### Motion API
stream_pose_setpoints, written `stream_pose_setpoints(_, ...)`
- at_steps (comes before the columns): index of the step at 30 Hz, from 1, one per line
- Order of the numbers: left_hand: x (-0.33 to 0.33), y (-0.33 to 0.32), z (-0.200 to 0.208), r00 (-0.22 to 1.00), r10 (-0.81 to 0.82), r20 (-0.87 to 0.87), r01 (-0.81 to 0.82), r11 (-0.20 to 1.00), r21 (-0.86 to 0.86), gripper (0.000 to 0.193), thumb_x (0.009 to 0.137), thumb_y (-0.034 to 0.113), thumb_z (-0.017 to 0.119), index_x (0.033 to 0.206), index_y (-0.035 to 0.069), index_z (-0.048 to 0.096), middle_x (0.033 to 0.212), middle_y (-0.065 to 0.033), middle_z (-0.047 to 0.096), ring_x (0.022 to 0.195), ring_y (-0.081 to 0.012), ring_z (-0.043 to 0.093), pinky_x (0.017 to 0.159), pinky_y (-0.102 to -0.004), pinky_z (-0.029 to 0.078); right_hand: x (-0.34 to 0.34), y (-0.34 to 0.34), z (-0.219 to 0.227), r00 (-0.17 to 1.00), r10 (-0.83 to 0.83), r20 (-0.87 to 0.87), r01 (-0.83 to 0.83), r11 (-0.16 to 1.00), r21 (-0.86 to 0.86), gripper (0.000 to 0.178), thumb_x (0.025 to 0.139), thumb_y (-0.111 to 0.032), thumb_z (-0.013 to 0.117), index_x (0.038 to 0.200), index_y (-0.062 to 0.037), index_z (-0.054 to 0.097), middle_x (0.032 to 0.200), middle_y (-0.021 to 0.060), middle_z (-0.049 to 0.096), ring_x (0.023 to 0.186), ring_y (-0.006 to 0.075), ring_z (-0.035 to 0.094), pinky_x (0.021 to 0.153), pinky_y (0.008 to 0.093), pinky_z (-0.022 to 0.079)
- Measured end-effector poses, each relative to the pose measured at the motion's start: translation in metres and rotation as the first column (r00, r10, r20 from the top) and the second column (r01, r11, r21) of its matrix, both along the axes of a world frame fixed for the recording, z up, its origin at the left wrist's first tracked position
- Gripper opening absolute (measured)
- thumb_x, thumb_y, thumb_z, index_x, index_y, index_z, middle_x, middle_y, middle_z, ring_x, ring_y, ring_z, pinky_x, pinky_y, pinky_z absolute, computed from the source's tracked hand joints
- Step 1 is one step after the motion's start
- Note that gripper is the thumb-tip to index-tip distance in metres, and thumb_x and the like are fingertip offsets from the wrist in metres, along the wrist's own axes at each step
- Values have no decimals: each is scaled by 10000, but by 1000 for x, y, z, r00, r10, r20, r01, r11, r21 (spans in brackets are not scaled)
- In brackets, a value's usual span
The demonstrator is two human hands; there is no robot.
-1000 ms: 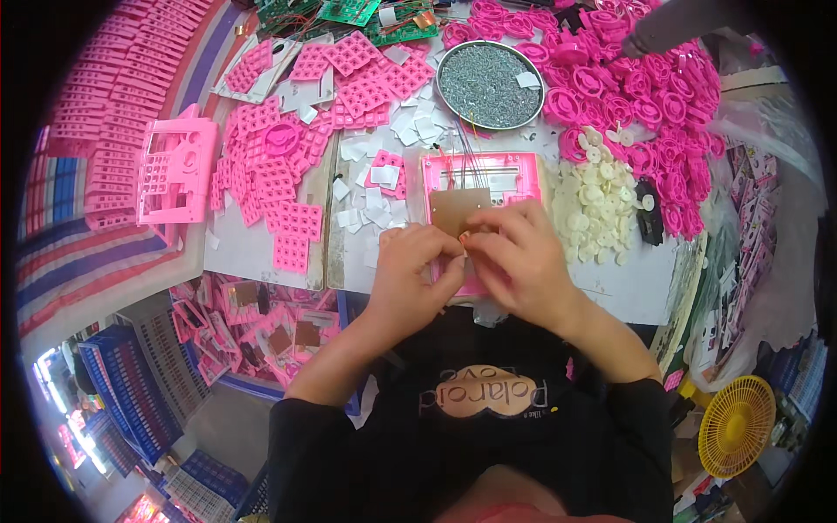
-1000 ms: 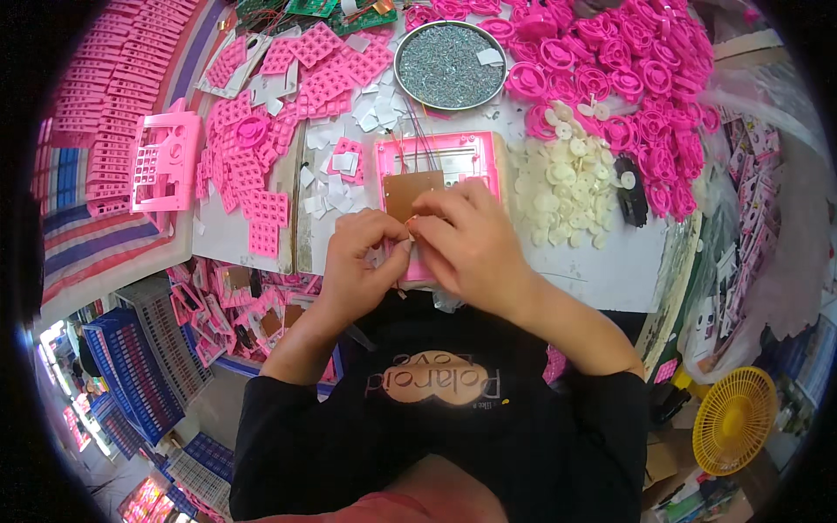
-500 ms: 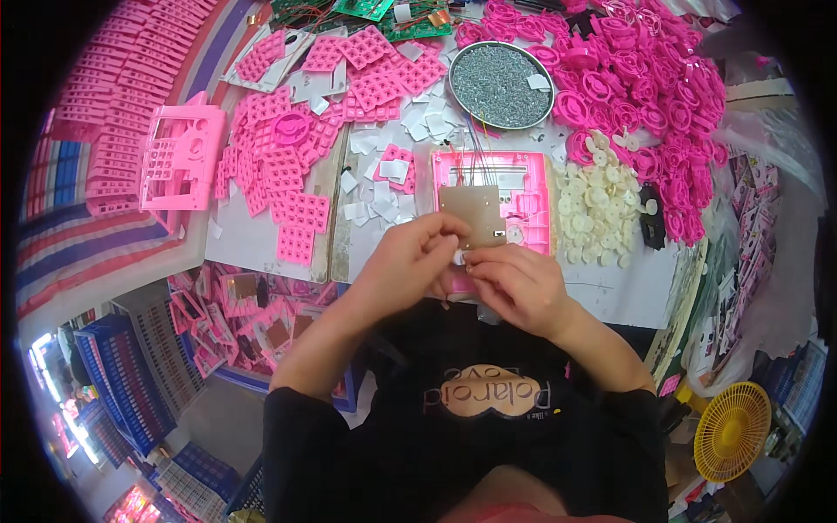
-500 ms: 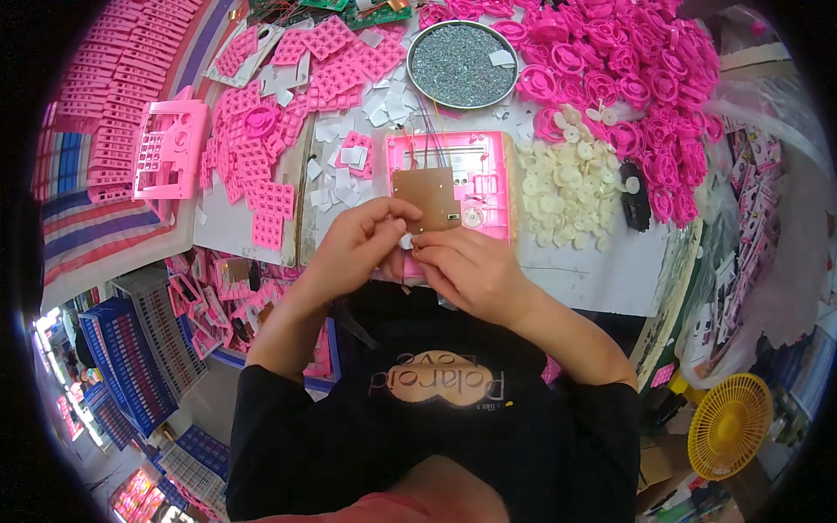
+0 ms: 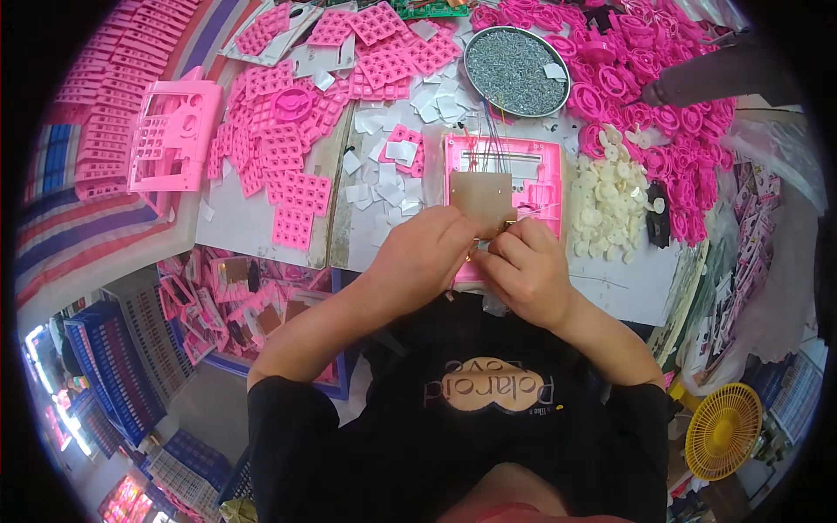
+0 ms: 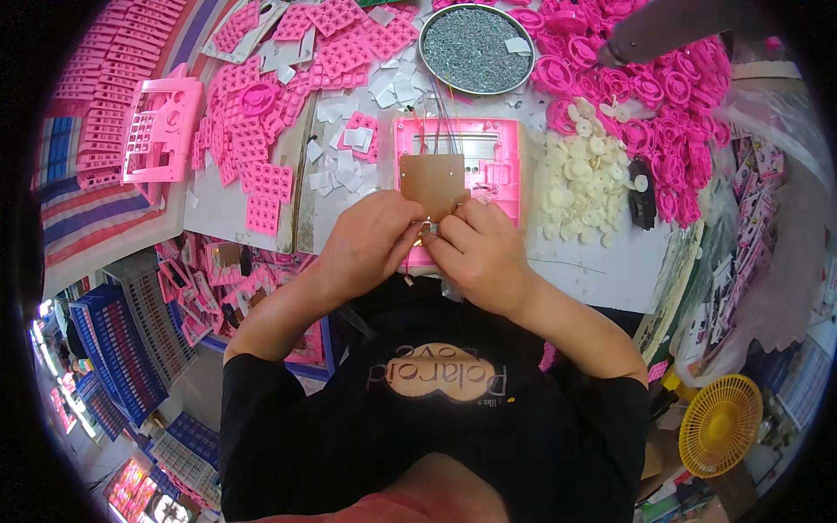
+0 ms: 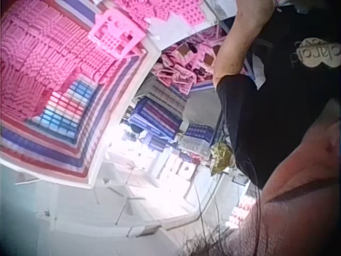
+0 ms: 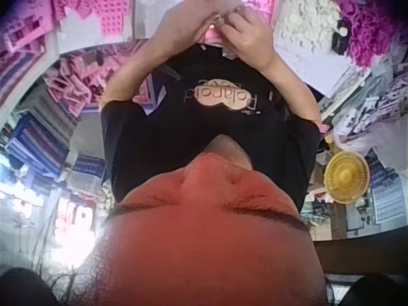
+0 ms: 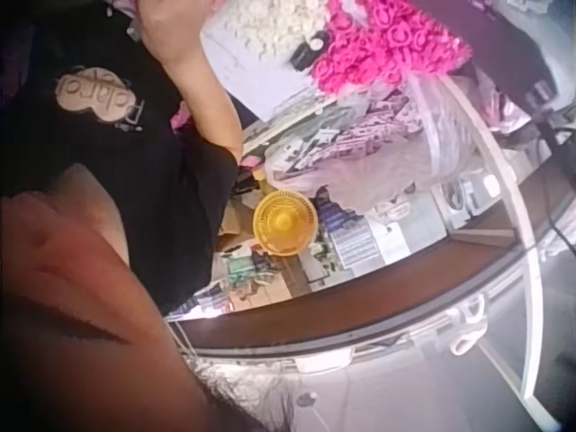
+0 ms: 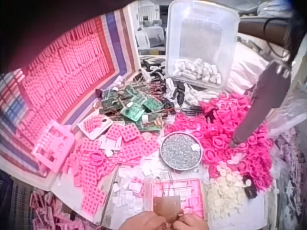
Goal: The worker is assembling a pink toy piggy bank by installing electronic components and using a hot glue gun.
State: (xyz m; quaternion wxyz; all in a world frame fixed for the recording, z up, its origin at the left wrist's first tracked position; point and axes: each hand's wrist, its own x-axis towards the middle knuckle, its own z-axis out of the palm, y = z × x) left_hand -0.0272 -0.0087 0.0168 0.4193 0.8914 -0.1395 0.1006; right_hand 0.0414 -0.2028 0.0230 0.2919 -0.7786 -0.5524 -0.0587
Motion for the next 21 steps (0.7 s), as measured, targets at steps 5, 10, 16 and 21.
stream_pose_setpoints(5, 3, 2, -3, 995, -88, 48, 84, 994, 69, 258, 791, 19, 695, 1018, 35, 574, 869, -142, 566, 793, -347, 593, 663, -426, 490, -2, -1, -3, 1000, 10, 1, -10, 998, -62, 261, 680, -136, 662, 921, -45, 706, 813, 32, 541, 837, 233, 555, 657, 361, 442)
stream_pose_setpoints(10, 1, 4, -3, 995, -103, 16, 101, 991, 88, 198, 832, 37, 653, 1013, 33, 573, 868, -142, 540, 794, -354, 570, 666, -426, 483, -4, -3, 9, 996, 16, -88, -34, 979, -203, 245, 716, -134, 692, 952, -74, 719, 847, 23, 559, 893, 229, 550, 701, 359, 435)
stream_pose_setpoints(16, 7, 16, 9, 860, 497, 114, -495, 867, -49, 273, 831, 161, 738, 1022, 47, 580, 901, -109, 557, 829, -285, 585, 687, -369, 496, 3, -11, 25, 969, 48, -243, -95, 978, -185, 359, 696, -73, 757, 1053, -81, 717, 919, 39, 617, 852, 264, 571, 686, 389, 464)
stream_pose_setpoints(21, -64, -7, 19, 832, 277, -481, -322, 947, -12, 468, 744, 199, 878, 1068, 45, 577, 723, -55, 515, 640, -150, 515, 585, -300, 436, 1, -10, 14, 991, -25, -131, 7, 990, -142, 277, 759, -138, 753, 1029, -96, 709, 907, 28, 600, 829, 235, 565, 692, 370, 432)
